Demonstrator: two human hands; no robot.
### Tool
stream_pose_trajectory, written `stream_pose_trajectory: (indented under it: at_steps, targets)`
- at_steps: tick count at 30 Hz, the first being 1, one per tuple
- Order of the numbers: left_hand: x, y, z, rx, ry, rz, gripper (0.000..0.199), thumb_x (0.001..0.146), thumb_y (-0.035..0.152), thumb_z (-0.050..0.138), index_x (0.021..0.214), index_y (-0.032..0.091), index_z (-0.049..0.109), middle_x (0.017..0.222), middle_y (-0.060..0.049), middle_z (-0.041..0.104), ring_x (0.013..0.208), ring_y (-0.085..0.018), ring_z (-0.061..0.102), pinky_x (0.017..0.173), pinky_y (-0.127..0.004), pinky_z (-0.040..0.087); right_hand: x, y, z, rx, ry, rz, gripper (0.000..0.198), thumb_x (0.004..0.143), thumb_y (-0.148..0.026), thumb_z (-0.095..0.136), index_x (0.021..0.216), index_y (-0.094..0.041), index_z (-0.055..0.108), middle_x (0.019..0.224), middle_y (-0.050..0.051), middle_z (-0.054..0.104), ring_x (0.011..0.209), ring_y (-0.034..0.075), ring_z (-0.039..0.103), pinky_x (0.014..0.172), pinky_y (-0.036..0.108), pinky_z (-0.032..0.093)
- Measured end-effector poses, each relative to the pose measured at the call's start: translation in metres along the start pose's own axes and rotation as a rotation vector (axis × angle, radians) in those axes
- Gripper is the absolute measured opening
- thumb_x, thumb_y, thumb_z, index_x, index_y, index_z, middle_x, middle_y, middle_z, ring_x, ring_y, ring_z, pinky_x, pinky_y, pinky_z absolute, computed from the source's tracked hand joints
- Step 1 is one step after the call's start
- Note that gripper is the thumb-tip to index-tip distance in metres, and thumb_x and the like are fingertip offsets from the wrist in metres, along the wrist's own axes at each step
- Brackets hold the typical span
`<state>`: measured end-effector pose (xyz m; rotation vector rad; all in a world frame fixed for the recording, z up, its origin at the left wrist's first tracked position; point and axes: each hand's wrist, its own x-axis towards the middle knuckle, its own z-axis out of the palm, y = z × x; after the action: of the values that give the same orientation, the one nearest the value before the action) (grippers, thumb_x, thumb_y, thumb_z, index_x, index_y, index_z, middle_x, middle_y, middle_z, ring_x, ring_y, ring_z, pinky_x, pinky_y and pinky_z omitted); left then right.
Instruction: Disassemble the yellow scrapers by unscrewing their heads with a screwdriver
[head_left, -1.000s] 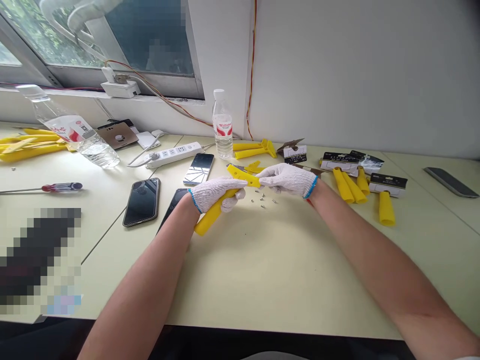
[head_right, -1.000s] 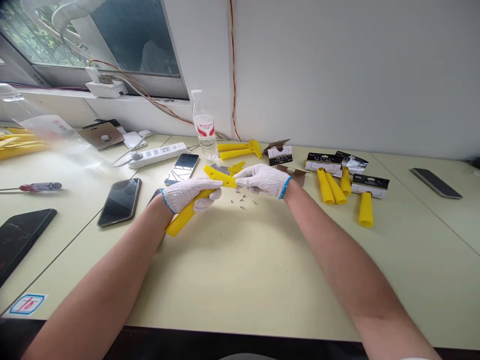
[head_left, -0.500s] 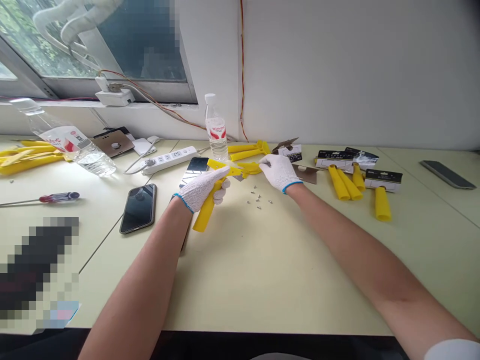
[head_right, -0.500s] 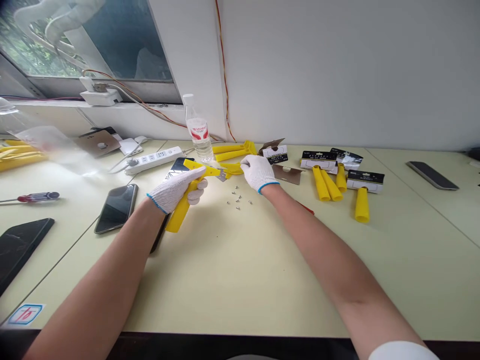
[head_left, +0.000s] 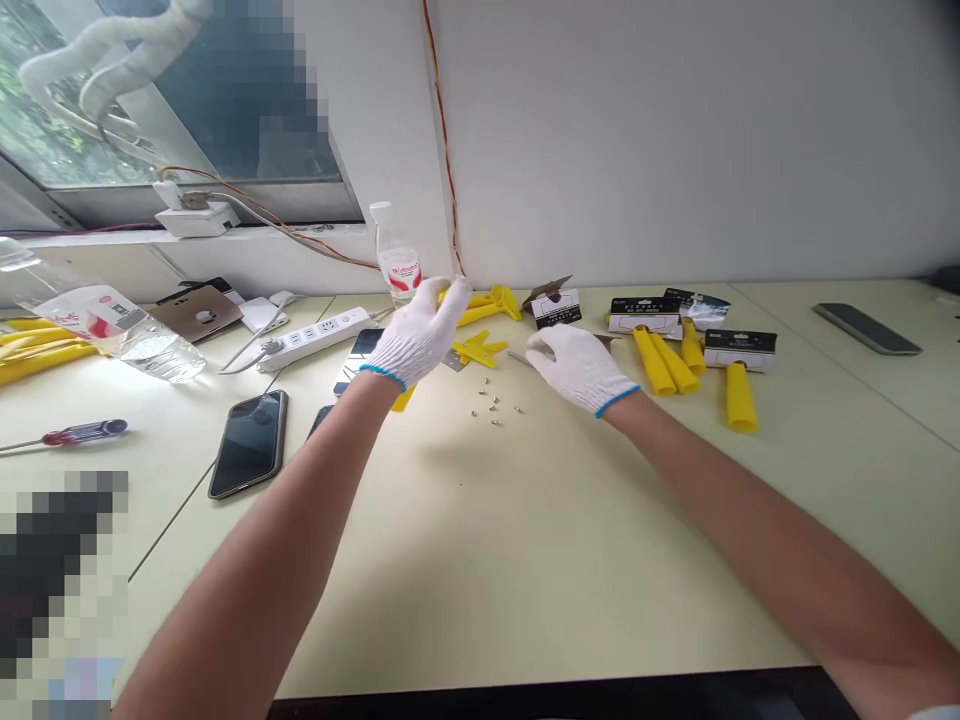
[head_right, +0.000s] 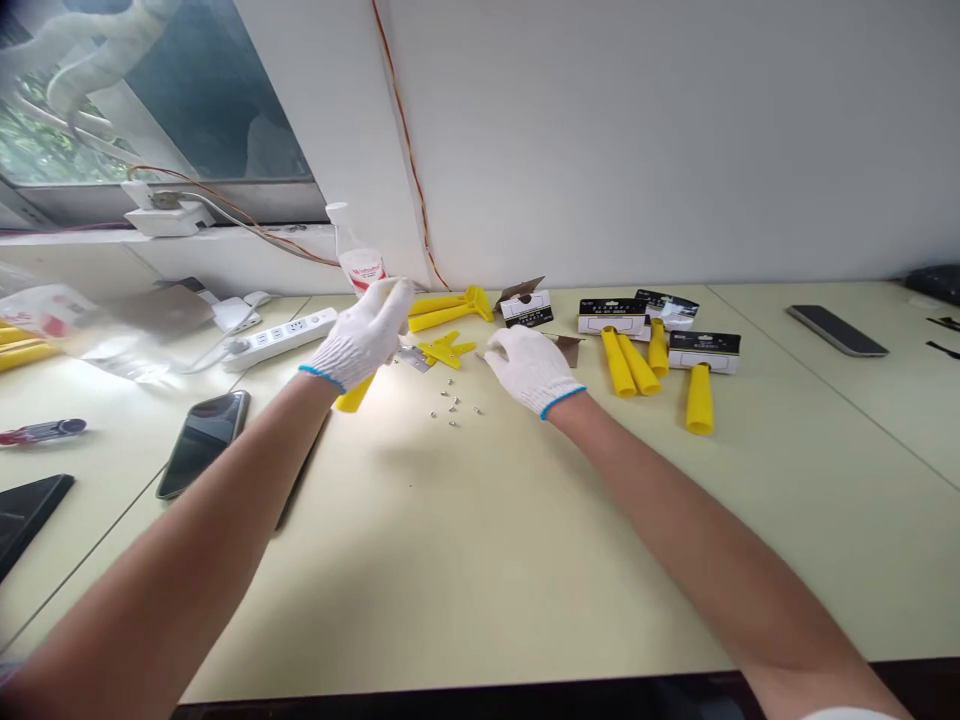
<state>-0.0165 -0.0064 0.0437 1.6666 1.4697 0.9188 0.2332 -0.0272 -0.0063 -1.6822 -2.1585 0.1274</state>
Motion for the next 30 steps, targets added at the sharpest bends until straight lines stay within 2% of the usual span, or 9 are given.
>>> stream_pose_trajectory:
  at_steps: [2,6,9,13,15,17,21,25,30]
  targets:
    - [0.025,0.011,0.014,0.241,0.110,0.172,0.064,0.094,0.077,0.056,0.132,0.027,0.061,0.103,-0.012,0.066,0.102,-0.033,0.061,0.076,-0.031,0.043,-0.021,0.014,-0.014,-0.096,-0.080,0.067,0.025,0.103,-0.031,0.061,0.111,-0.016,0.079,0.115,0.015,0.077,0.101,0.030,0.071,0.086,0.040,0.049]
    - [0.094,0.017,0.050,0.473,0.024,0.314,0.062,0.084,0.068,0.072,0.127,0.024,0.064,0.108,-0.015,0.068,0.111,-0.038,0.060,0.086,-0.036,0.043,-0.063,0.043,-0.027,-0.138,-0.139,0.193,0.025,0.102,-0.037,0.062,0.104,-0.019,0.078,0.111,0.013,0.076,0.099,0.031,0.071,0.081,0.041,0.050]
    - [0.139,0.010,0.076,0.647,-0.015,0.314,0.068,0.084,0.075,0.067,0.126,0.022,0.065,0.124,-0.020,0.069,0.115,-0.040,0.062,0.095,-0.045,0.044,-0.086,0.061,-0.025,-0.052,-0.059,0.194,0.026,0.105,-0.039,0.060,0.106,-0.021,0.078,0.111,0.011,0.077,0.101,0.030,0.072,0.085,0.042,0.053]
    - [0.169,-0.007,0.100,0.899,-0.048,0.267,0.080,0.090,0.081,0.049,0.139,0.019,0.061,0.134,-0.024,0.067,0.119,-0.046,0.064,0.095,-0.053,0.048,-0.096,0.073,-0.018,0.021,0.021,0.163,0.029,0.105,-0.046,0.062,0.111,-0.023,0.078,0.114,0.012,0.077,0.106,0.032,0.072,0.084,0.044,0.056]
    - [0.175,-0.016,0.106,0.963,-0.059,0.284,0.080,0.094,0.079,0.043,0.141,0.016,0.061,0.135,-0.025,0.066,0.120,-0.046,0.063,0.096,-0.053,0.049,-0.095,0.076,-0.018,0.046,0.000,0.175,0.030,0.104,-0.047,0.062,0.110,-0.023,0.078,0.111,0.011,0.077,0.101,0.031,0.073,0.081,0.044,0.057]
    - [0.176,-0.024,0.109,1.032,-0.058,0.308,0.078,0.097,0.077,0.042,0.141,0.015,0.063,0.138,-0.026,0.063,0.123,-0.047,0.061,0.099,-0.056,0.047,-0.092,0.081,-0.022,0.023,0.060,0.199,0.030,0.104,-0.045,0.061,0.110,-0.022,0.079,0.107,0.012,0.077,0.098,0.030,0.073,0.083,0.044,0.057]
    - [0.170,-0.027,0.106,1.027,0.004,0.406,0.074,0.101,0.069,0.045,0.146,0.012,0.061,0.143,-0.024,0.059,0.135,-0.043,0.049,0.111,-0.060,0.038,-0.085,0.099,-0.030,-0.285,0.229,0.340,0.035,0.099,-0.044,0.062,0.117,-0.018,0.076,0.111,0.017,0.074,0.102,0.036,0.069,0.086,0.050,0.055]
    - [0.152,-0.013,0.099,0.936,0.100,0.457,0.064,0.104,0.059,0.049,0.149,0.016,0.061,0.145,-0.018,0.058,0.136,-0.039,0.046,0.114,-0.057,0.035,-0.070,0.117,-0.031,-0.482,0.071,0.466,0.043,0.097,-0.052,0.062,0.115,-0.015,0.075,0.103,0.022,0.073,0.101,0.039,0.069,0.082,0.053,0.053]
    - [0.104,0.007,0.093,0.736,0.242,0.495,0.049,0.104,0.045,0.052,0.143,0.021,0.069,0.139,-0.013,0.063,0.134,-0.034,0.051,0.112,-0.047,0.042,-0.042,0.111,-0.044,-0.365,-0.107,0.580,0.040,0.097,-0.038,0.061,0.128,-0.015,0.071,0.112,0.025,0.074,0.109,0.042,0.070,0.086,0.054,0.053]
